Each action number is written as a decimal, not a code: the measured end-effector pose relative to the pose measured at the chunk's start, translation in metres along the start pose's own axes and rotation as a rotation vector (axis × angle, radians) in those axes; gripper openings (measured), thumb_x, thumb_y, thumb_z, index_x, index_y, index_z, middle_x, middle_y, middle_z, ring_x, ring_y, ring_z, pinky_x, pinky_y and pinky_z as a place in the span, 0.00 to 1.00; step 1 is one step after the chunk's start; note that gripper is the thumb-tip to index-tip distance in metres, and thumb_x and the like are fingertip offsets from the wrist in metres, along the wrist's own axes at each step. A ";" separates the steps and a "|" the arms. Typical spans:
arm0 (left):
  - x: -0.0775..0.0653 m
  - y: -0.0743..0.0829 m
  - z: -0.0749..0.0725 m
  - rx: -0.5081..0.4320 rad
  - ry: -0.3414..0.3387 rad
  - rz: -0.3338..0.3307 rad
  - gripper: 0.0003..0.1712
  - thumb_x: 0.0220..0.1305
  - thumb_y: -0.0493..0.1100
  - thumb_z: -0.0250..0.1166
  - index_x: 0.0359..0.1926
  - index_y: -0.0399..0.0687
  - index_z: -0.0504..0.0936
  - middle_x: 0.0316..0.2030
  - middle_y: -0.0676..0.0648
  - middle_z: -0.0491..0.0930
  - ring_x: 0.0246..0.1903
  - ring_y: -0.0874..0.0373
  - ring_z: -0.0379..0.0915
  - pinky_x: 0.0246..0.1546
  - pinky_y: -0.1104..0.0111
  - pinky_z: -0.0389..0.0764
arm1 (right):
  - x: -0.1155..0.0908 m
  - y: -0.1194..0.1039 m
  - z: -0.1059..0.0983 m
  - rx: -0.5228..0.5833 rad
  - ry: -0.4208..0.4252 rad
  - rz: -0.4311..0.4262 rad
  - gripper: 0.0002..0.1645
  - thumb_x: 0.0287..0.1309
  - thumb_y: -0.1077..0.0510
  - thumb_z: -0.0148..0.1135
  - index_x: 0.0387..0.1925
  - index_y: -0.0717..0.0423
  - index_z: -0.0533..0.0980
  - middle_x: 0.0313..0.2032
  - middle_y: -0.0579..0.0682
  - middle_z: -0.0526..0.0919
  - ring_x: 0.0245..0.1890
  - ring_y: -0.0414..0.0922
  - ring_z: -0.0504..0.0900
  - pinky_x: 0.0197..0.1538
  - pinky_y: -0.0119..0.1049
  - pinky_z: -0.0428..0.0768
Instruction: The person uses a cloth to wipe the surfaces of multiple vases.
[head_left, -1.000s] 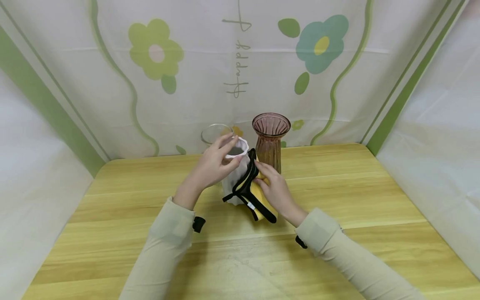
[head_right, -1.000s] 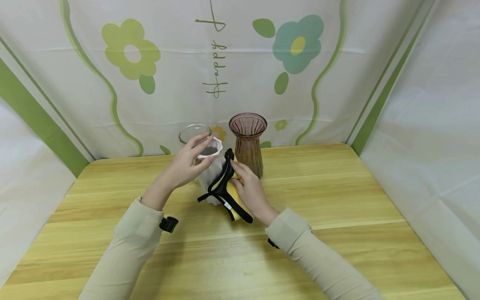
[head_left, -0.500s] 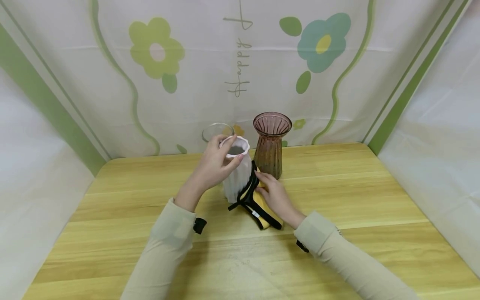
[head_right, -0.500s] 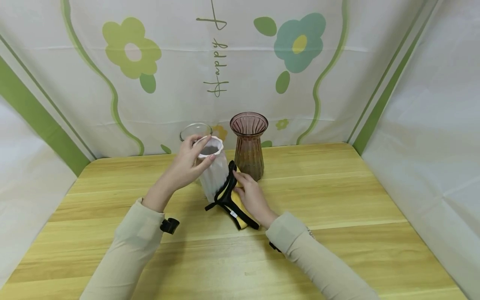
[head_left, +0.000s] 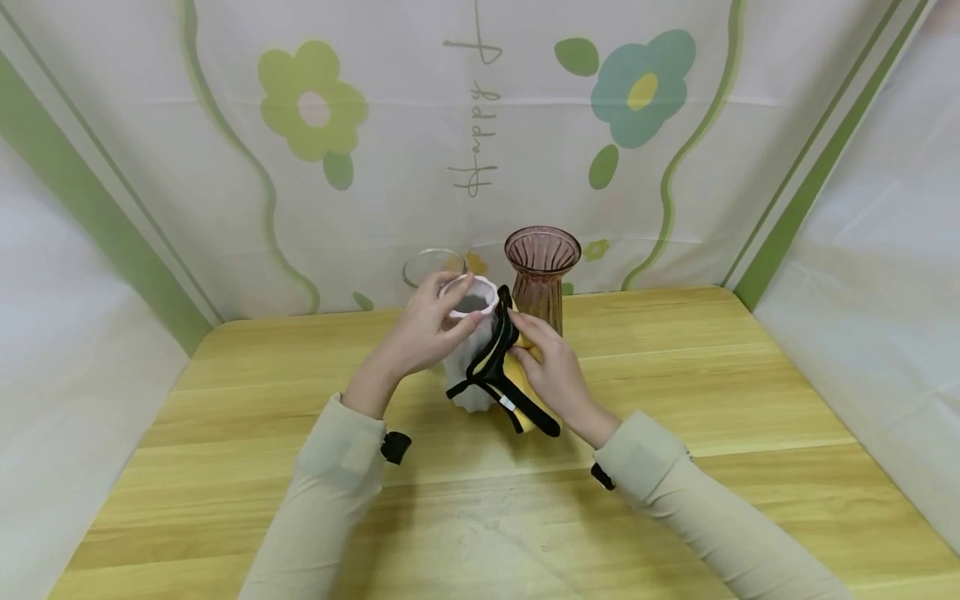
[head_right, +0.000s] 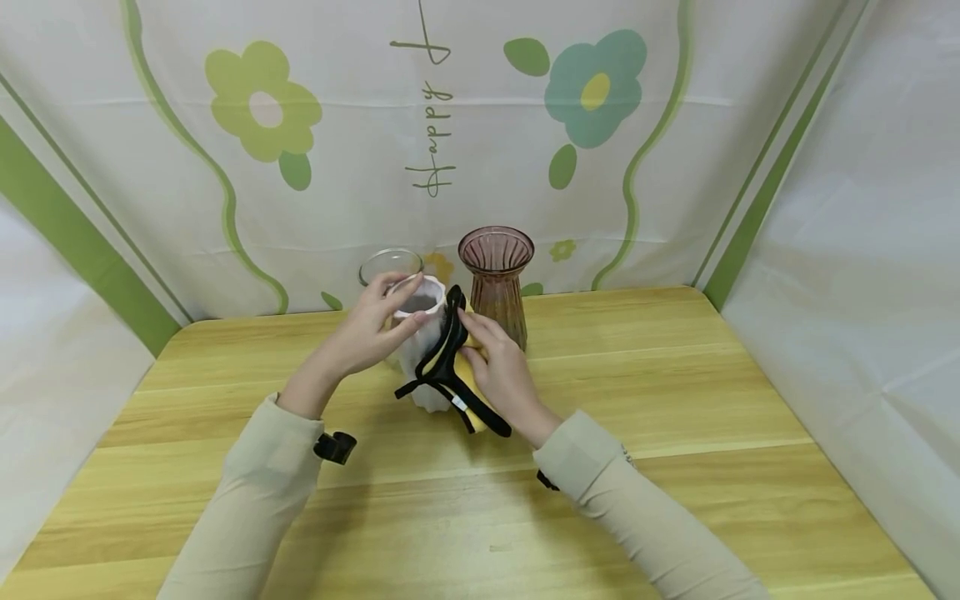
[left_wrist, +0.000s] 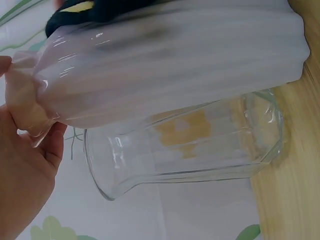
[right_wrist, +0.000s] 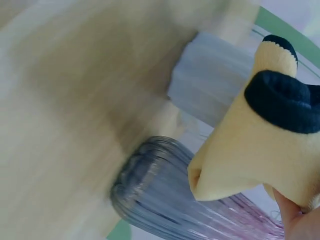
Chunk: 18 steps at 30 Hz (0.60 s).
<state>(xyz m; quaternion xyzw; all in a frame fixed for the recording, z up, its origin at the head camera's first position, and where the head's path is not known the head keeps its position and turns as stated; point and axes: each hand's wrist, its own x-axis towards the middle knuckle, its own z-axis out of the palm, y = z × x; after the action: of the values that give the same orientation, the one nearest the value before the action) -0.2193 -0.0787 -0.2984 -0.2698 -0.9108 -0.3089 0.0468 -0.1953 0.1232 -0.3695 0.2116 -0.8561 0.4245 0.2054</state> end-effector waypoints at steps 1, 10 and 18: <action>0.000 0.000 0.000 -0.010 -0.009 0.000 0.36 0.69 0.53 0.54 0.72 0.44 0.57 0.69 0.35 0.54 0.66 0.39 0.55 0.62 0.49 0.70 | 0.001 -0.002 -0.001 0.003 0.003 -0.006 0.29 0.57 0.68 0.62 0.62 0.60 0.71 0.58 0.61 0.76 0.59 0.57 0.76 0.58 0.49 0.77; 0.000 -0.002 -0.001 -0.032 -0.031 0.015 0.36 0.68 0.52 0.50 0.73 0.46 0.55 0.72 0.38 0.52 0.68 0.40 0.52 0.65 0.45 0.64 | -0.002 -0.003 0.003 -0.004 0.005 -0.024 0.31 0.57 0.67 0.62 0.63 0.61 0.70 0.59 0.61 0.75 0.58 0.56 0.77 0.58 0.47 0.78; 0.000 -0.004 0.003 -0.033 -0.010 0.027 0.36 0.68 0.53 0.51 0.73 0.47 0.55 0.72 0.39 0.52 0.66 0.41 0.55 0.62 0.46 0.67 | -0.016 0.010 0.014 -0.046 -0.023 0.031 0.30 0.58 0.65 0.62 0.63 0.62 0.69 0.59 0.60 0.75 0.58 0.56 0.77 0.59 0.46 0.77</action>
<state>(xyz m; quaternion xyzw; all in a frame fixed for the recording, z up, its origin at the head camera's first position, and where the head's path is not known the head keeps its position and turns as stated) -0.2213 -0.0800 -0.3027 -0.2844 -0.9020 -0.3220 0.0417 -0.1893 0.1206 -0.3920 0.1985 -0.8710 0.4054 0.1938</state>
